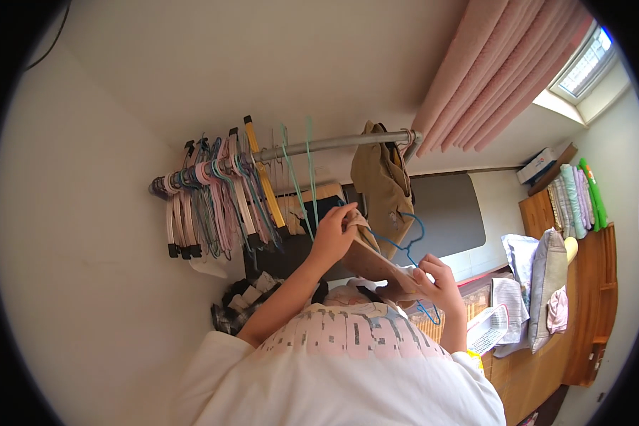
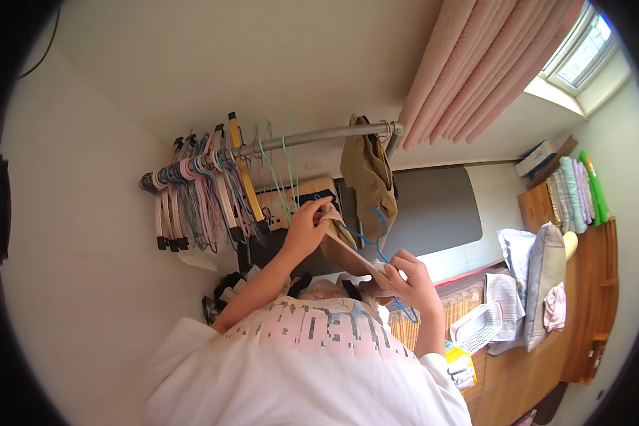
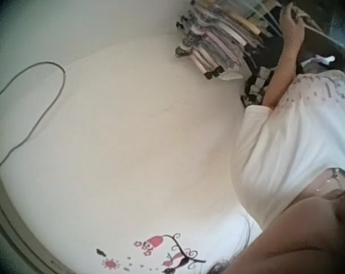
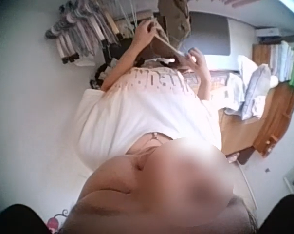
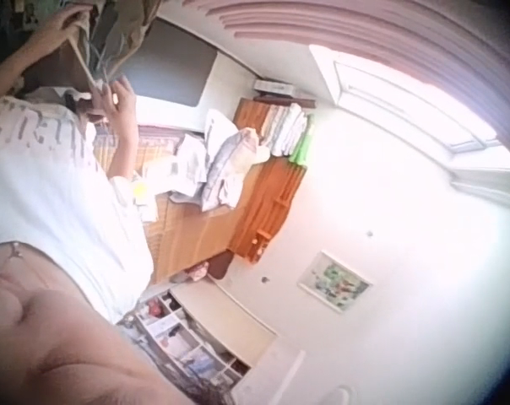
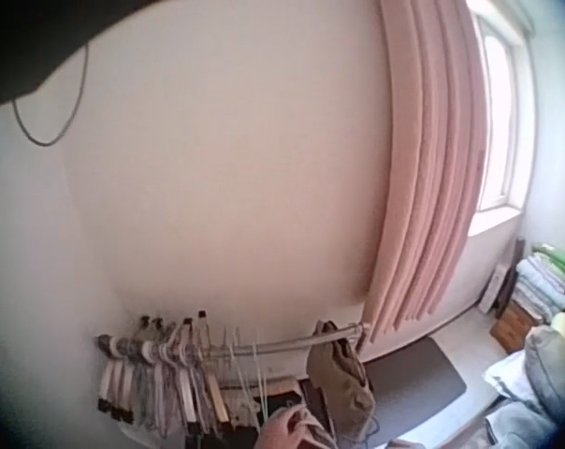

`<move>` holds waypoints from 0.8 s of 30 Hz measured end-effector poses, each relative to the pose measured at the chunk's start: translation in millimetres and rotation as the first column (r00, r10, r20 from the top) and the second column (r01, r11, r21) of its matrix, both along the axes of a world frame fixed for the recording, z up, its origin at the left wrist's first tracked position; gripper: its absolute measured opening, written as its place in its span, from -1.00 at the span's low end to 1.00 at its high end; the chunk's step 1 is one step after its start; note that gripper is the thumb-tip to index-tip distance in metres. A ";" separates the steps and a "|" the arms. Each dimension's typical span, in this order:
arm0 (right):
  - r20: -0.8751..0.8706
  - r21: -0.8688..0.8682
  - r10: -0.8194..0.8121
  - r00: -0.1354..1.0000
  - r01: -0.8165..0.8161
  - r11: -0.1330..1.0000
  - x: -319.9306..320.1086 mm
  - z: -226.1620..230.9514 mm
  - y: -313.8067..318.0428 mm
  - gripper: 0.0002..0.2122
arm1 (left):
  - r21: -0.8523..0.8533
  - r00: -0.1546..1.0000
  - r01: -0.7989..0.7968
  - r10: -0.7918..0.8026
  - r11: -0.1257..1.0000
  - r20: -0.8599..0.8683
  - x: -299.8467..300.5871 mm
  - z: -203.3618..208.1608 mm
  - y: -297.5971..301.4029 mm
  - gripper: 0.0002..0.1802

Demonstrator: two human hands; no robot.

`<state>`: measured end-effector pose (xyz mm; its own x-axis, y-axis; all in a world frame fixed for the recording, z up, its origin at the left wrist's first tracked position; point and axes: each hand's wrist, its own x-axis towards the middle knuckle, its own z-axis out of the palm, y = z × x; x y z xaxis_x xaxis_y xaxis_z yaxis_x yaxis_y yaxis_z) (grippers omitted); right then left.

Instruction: The person takes items of clothing off hangers from a clothing rack and places the clothes into a storage basket on the floor.

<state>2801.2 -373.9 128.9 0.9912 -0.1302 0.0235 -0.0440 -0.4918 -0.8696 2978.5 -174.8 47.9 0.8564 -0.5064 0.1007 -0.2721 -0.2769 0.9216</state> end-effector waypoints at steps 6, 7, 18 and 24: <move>-0.177 0.018 0.196 0.964 -0.196 0.981 -7.5 3.3 5.3 -0.86 | 0.058 0.751 -0.452 0.344 0.890 0.563 7.3 1.3 22.2 -0.80; -0.177 0.020 0.201 0.964 -0.200 0.980 -7.2 6.3 5.0 -0.86 | 0.060 0.750 -0.456 0.347 0.888 0.563 15.1 -2.6 31.9 -0.80; -0.275 0.379 -0.114 0.955 0.217 0.900 -0.6 -10.4 0.5 -0.80 | -0.380 0.605 -0.414 -0.062 0.827 -0.794 -2.2 -34.9 51.9 -0.79; 0.088 0.309 -0.276 0.957 0.237 0.921 2.4 -8.1 10.4 -0.77 | -0.343 0.918 -0.303 0.175 0.889 -0.355 -19.0 -26.9 46.0 -0.78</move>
